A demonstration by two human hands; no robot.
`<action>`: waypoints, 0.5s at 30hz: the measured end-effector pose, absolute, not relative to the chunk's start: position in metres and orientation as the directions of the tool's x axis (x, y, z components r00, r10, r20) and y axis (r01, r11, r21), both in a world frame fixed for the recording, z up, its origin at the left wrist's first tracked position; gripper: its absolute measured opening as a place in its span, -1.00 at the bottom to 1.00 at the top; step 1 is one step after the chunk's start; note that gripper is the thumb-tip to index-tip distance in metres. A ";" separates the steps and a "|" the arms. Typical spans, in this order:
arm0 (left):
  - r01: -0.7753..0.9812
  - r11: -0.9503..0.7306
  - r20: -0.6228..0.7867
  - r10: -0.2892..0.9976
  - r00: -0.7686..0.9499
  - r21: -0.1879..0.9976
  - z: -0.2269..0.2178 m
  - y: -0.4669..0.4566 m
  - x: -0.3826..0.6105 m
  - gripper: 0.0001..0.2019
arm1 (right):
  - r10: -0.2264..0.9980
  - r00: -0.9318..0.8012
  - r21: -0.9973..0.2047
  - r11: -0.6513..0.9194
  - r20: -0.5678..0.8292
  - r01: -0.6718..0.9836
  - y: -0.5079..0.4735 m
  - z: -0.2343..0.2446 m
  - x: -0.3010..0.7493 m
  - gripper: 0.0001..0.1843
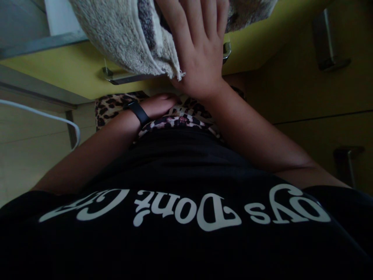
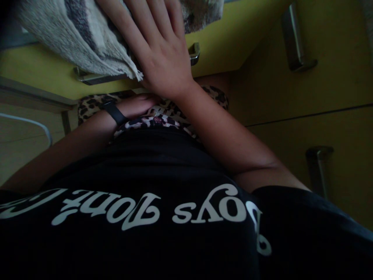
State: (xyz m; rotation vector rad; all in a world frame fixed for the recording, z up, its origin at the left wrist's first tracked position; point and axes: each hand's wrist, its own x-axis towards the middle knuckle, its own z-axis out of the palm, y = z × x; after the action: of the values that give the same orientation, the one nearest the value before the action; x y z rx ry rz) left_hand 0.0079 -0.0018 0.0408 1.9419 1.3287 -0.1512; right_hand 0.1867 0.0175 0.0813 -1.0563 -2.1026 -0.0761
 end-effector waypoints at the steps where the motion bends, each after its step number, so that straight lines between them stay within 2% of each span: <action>1: 0.836 -0.171 -0.485 0.747 0.455 0.521 0.040 -0.002 0.007 -0.45 | 0.663 -0.361 -0.266 0.650 0.655 0.712 0.017 0.082 0.187 -0.24; 11: 0.797 -0.245 -0.427 0.737 0.523 0.553 0.030 -0.001 0.000 -0.35 | 0.648 -0.385 -0.169 0.624 0.658 0.763 0.017 0.083 0.186 -0.26; 15: 0.789 -0.241 -0.415 0.743 0.524 0.565 0.024 0.001 -0.003 -0.35 | 0.630 -0.397 -0.137 0.628 0.667 0.766 0.014 0.085 0.186 -0.19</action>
State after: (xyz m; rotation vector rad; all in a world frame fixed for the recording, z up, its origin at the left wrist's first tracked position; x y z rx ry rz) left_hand -0.0029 0.0012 0.0235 2.0125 1.2446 -0.0779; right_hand 0.1858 0.0138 0.0847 -1.0877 -2.1471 -0.2492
